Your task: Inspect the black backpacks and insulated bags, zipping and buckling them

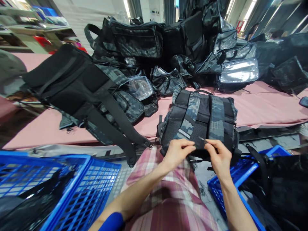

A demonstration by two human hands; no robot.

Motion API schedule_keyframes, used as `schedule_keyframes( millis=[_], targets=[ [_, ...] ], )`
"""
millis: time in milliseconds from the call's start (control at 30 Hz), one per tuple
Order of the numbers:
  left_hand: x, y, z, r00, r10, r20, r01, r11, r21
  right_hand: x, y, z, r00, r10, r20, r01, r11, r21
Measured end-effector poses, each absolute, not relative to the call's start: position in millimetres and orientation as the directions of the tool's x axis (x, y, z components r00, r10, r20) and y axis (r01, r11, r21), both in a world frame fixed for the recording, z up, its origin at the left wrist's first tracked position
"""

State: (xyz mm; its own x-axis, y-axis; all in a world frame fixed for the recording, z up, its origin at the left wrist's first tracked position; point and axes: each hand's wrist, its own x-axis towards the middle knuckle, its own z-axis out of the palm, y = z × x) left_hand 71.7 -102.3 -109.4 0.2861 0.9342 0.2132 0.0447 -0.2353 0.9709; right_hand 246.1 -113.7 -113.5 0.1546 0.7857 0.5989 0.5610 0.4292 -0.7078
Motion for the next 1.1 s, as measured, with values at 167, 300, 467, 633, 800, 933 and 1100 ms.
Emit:
schedule_keyframes(
  millis=[167, 300, 467, 633, 800, 933, 1100],
  targets=[
    [9, -120, -133, 0.201, 0.927, 0.316, 0.248, -0.361, 0.899, 272, -110, -131, 0.402, 0.797, 0.450, 0.331, 0.332, -0.883],
    [-27, -112, -169, -0.181, 0.983, -0.034, 0.125, 0.058, 0.990, 260, -112, -142, 0.268, 0.853, 0.448, 0.435, 0.307, -0.846],
    [-14, -106, -176, 0.175, 0.966, -0.189, -0.152, 0.217, 0.964, 215, -123, -149, -0.005, 0.864, 0.503, 0.590, 0.408, -0.696],
    [-4, -109, -150, 0.270, 0.941, -0.203, -0.316, 0.285, 0.905, 201, -140, -141, -0.158, 0.647, 0.746, 0.686, 0.615, -0.388],
    [0, -109, -142, 0.273, 0.936, -0.224, -0.345, 0.313, 0.885, 201, -144, -133, -0.260, 0.571, 0.779, 0.750, 0.627, -0.209],
    [1, -109, -140, 0.264, 0.936, -0.231, -0.369, 0.319, 0.873, 201, -144, -135, -0.260, 0.563, 0.785, 0.776, 0.606, -0.177],
    [2, -110, -139, 0.272, 0.935, -0.226, -0.392, 0.323, 0.861, 200, -147, -134, -0.280, 0.547, 0.789, 0.795, 0.593, -0.129]
  ],
)
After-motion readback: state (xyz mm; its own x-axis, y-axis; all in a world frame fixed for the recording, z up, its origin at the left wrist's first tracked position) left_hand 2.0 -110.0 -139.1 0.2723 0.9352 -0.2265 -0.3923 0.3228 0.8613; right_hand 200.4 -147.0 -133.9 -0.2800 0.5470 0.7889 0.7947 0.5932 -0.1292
